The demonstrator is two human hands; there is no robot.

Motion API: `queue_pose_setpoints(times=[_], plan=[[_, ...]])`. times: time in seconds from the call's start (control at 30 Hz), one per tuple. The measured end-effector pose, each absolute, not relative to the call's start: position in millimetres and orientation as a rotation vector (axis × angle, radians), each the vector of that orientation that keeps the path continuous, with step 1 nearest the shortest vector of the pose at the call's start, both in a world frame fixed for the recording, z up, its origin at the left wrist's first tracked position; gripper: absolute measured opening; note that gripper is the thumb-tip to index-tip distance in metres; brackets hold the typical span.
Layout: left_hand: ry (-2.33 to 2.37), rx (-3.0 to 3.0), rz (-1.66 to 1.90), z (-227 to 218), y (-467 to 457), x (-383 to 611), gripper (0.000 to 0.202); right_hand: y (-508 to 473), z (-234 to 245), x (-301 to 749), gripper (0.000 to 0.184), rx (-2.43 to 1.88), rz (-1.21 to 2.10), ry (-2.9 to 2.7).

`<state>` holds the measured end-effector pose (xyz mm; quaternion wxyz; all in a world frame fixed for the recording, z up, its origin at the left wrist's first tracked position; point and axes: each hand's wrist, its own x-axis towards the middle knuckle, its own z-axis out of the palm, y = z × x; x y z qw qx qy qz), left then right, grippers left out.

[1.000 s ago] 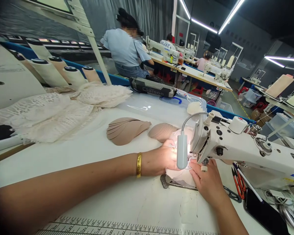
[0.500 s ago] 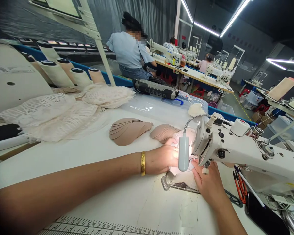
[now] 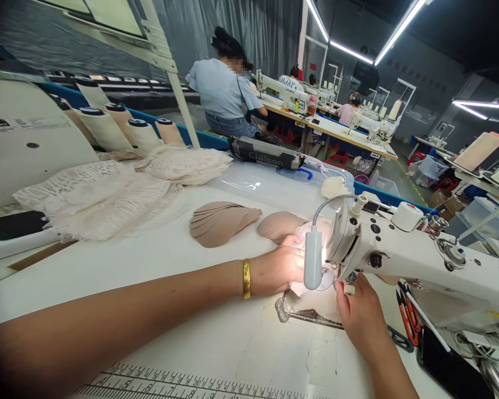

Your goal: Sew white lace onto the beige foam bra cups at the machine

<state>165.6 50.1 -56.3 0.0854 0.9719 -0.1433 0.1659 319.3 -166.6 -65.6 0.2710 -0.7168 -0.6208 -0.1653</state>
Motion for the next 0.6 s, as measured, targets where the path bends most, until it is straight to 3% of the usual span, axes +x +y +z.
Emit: queue_pose_setpoints(times=[0.6], plan=[[-0.455,2.887,0.537,-61.0,47.1,162.9,0.042,-166.2,-66.2,320.4,0.015,-1.871,-0.44,-1.718]])
